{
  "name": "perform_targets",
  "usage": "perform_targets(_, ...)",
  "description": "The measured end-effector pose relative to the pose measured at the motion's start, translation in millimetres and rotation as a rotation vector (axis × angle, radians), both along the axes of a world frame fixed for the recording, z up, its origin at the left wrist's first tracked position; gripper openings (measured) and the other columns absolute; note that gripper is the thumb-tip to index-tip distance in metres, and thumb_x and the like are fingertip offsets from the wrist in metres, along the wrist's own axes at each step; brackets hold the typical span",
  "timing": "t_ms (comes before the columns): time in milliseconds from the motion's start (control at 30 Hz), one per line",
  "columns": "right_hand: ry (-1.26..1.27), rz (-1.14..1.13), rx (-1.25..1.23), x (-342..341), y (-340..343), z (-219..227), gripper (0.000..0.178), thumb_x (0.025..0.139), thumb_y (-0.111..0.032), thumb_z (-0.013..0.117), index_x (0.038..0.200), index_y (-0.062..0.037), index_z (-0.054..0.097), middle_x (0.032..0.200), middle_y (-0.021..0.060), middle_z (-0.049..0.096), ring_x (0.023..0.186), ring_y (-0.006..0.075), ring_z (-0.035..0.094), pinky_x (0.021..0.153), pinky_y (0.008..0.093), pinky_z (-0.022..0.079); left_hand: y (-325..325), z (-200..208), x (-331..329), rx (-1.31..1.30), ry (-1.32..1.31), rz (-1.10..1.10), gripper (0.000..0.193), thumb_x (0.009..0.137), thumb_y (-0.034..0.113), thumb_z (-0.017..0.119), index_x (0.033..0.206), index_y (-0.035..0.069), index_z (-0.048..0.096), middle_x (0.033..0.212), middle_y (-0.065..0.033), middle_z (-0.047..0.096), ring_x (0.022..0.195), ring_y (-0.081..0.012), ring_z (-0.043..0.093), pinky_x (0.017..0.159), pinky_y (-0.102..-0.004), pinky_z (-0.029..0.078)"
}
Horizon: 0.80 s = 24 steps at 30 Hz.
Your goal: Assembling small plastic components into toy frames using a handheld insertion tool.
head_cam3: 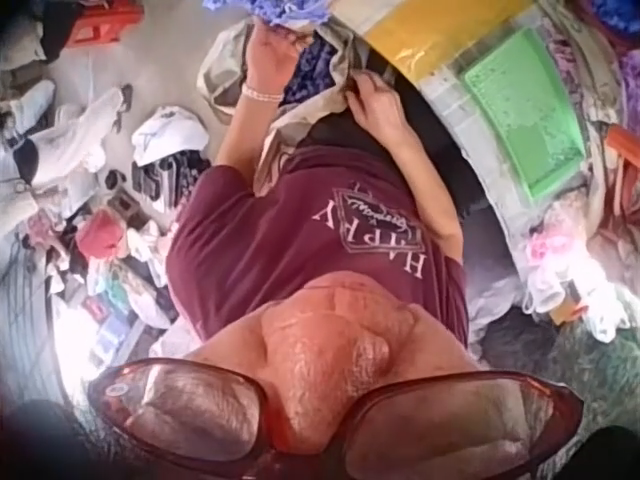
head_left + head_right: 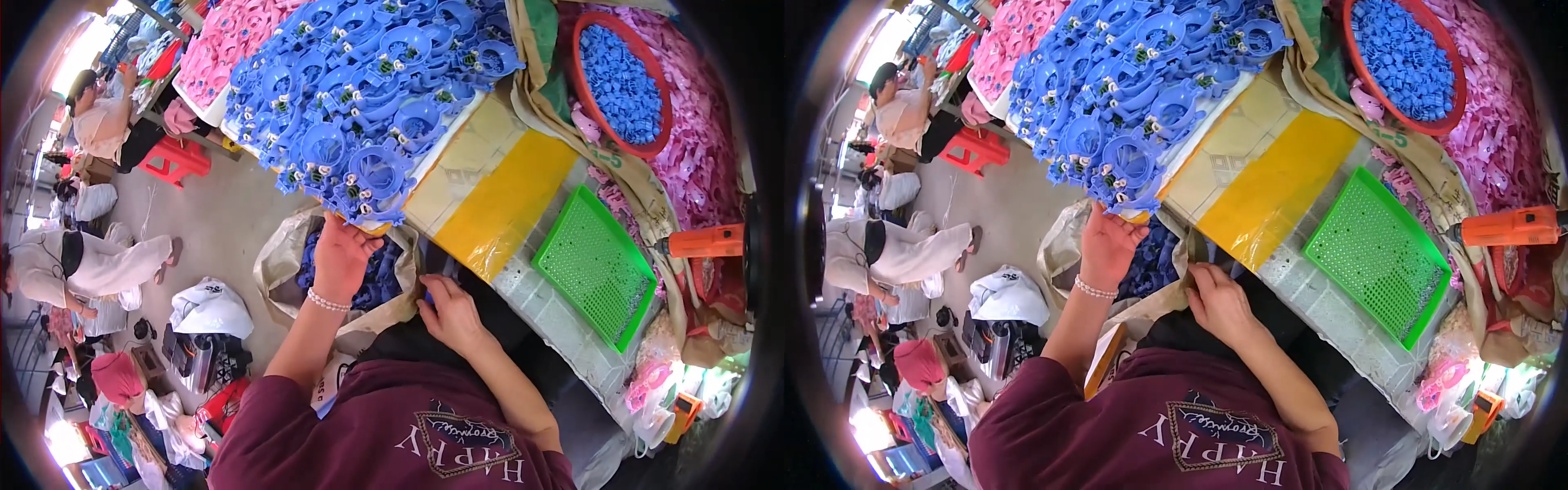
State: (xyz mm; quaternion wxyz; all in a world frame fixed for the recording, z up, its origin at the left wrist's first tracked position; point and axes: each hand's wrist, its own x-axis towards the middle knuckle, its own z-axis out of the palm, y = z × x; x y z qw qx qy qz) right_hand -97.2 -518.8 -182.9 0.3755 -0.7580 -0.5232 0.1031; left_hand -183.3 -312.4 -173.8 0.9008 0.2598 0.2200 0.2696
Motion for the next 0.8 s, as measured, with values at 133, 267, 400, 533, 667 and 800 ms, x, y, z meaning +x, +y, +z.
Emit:
perform_targets(133,0.059,0.013,0.018,-7.2,-17.6,26.6,0.027,0.077,-0.01,0.065,0.101,-0.0005,0.059,0.102,0.0164,0.061,0.091,0.0336,0.062,0.077,0.039,0.052,-15.4,-12.2,-9.4,0.138,0.269,0.015,0.039,0.097,0.037,0.036,0.095,0.005,0.059,0.082,-0.0095,0.064,0.067,-0.0189,0.06,0.063,-0.0313,0.048)
perform_targets(267,0.09,-0.067,-0.001,1.0,-40.3,28.5,0.023,0.075,-0.008,0.067,0.096,0.0,0.061,0.098,0.0162,0.063,0.088,0.0327,0.063,0.076,0.0372,0.053,-36.8,22.5,-20.1,0.968,0.427,0.243,0.013,0.086,0.01,0.055,0.077,0.0,0.058,0.073,-0.0055,0.058,0.059,-0.012,0.053,0.054,-0.0231,0.041)
perform_targets(400,0.08,-0.106,0.021,-1.3,-54.9,17.7,0.019,0.074,-0.005,0.067,0.092,0.0004,0.062,0.094,0.0157,0.064,0.084,0.0316,0.064,0.074,0.0363,0.053,-20.0,75.1,-19.5,1.694,0.477,0.563,0.023,0.072,0.004,0.068,0.092,-0.001,0.059,0.087,-0.0131,0.059,0.07,-0.0215,0.055,0.059,-0.0285,0.044)
perform_targets(533,0.007,-0.1,0.074,-3.7,-52.0,13.5,0.018,0.074,-0.004,0.067,0.09,-0.0003,0.062,0.093,0.0146,0.063,0.082,0.0303,0.064,0.072,0.0357,0.053,7.9,95.1,-1.4,1.914,0.64,0.491,0.048,0.064,0.007,0.068,0.11,0.0,0.055,0.102,-0.0151,0.06,0.093,-0.0332,0.053,0.082,-0.0405,0.043)
perform_targets(667,0.023,-0.115,0.072,-3.8,-53.8,10.7,0.017,0.073,-0.004,0.067,0.089,-0.0008,0.062,0.091,0.0139,0.063,0.082,0.0299,0.063,0.072,0.0356,0.053,14.7,98.8,3.2,1.97,0.629,0.42,0.05,0.063,0.007,0.068,0.11,0.0,0.055,0.1,-0.0141,0.061,0.091,-0.0317,0.054,0.08,-0.0391,0.044)
perform_targets(800,0.031,-0.12,0.076,-2.5,-56.3,9.2,0.017,0.072,-0.003,0.067,0.088,-0.001,0.062,0.091,0.0133,0.063,0.081,0.0296,0.063,0.071,0.0358,0.053,17.6,98.1,2.8,1.929,0.64,0.392,0.05,0.063,0.006,0.071,0.111,0.001,0.058,0.1,-0.0119,0.063,0.091,-0.0267,0.057,0.078,-0.0352,0.046)
